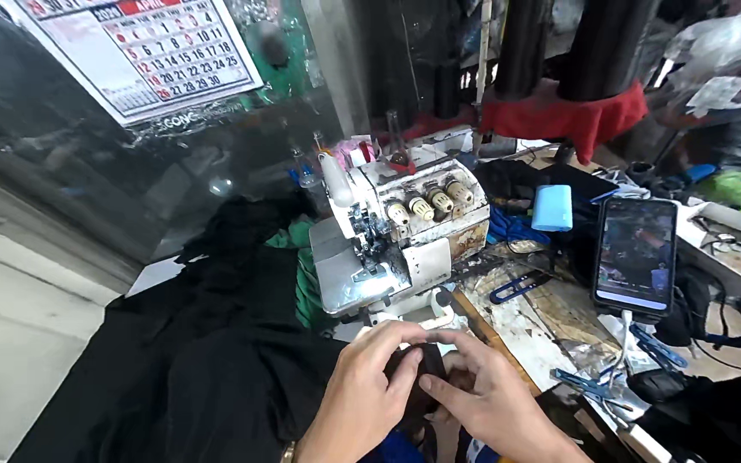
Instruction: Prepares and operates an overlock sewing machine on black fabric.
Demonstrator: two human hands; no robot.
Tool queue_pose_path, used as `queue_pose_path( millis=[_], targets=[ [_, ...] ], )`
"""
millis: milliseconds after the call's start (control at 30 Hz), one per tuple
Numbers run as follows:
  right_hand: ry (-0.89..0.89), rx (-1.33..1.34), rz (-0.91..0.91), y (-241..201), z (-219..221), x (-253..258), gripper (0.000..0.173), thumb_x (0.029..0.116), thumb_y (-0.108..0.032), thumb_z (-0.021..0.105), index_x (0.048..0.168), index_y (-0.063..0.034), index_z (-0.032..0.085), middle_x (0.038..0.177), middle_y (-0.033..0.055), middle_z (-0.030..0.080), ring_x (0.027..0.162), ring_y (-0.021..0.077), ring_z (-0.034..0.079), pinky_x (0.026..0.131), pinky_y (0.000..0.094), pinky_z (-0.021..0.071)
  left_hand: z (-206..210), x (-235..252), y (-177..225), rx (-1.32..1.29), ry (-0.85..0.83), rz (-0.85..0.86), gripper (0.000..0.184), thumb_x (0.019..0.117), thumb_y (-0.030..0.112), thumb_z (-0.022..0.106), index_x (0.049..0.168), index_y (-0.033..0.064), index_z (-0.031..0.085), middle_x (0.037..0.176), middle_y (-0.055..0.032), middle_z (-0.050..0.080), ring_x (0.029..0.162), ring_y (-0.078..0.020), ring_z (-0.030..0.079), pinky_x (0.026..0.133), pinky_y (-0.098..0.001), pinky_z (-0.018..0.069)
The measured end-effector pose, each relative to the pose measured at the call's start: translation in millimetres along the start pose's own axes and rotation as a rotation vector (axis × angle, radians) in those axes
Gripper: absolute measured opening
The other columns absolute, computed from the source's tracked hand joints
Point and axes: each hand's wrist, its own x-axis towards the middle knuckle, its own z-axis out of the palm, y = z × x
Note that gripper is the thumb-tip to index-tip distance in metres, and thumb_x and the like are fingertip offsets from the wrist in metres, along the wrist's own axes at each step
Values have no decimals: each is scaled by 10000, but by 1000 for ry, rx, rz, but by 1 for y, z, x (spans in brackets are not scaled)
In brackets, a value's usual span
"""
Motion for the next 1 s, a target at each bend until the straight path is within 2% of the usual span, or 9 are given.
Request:
queue_pose_path(
  millis=[67,167,267,433,533,600,800,933,1000],
  targets=[
    [-25,-8,-11,0,-2,-3,384,978,-195,717,1345,-143,616,947,25,764,694,213,753,574,376,675,3,0,-1,-18,35,0,170,980,216,677,1132,175,742,1051,95,730,964,-45,690,872,-267,607],
    [-62,17,-19,1,-8,-7,177,1034,-216,637,1149,-85,668,916,54,757,695,229,755,599,396,679,5,-2,-3,-19,34,-11,166,992,249,678,1130,182,740,1052,102,739,990,-46,701,904,-289,612],
    [-68,23,-10,5,-11,-7,198,1057,-273,599,1104,-89,656,918,64,742,701,234,750,595,404,674,5,0,-2,13,16,-7,169,1007,264,657,1143,194,731,1051,114,737,1006,-34,697,920,-290,608],
    [-11,-30,-51,11,-12,-5,168,998,-273,694,1048,-114,673,863,27,725,624,178,710,505,341,631,0,5,0,57,48,-12,157,1023,243,628,1137,223,734,1059,128,731,1000,-23,691,897,-278,609],
    [50,-21,-73,11,-12,-2,205,953,-296,754,991,-108,682,758,22,697,548,155,661,459,306,585,-2,5,8,13,88,-42,153,997,206,658,1126,177,737,1041,94,749,968,-66,721,877,-300,636],
    [50,-11,-77,9,-13,1,215,947,-298,759,989,-104,675,742,22,697,547,148,657,457,296,572,-3,8,19,-10,122,-74,177,960,173,668,1114,130,743,1020,62,767,952,-94,740,872,-320,646],
    [9,-9,-70,9,-18,3,181,989,-277,711,1037,-103,702,797,16,721,580,157,679,474,305,592,-5,11,4,-49,121,-99,180,950,225,738,1129,221,712,991,100,740,899,-90,729,818,-326,659],
    [34,-44,-56,3,-19,4,192,973,-308,729,1009,-119,727,772,13,719,564,154,670,473,301,587,-11,12,9,-128,142,-159,211,922,200,771,1124,197,709,960,54,749,840,-137,734,771,-333,663],
    [42,-45,-37,-1,-18,3,181,962,-296,742,1017,-124,731,789,17,727,570,163,680,479,309,599,-18,15,26,-181,167,-264,233,867,183,789,1081,130,715,889,0,766,782,-167,747,701,-329,656]
  ],
)
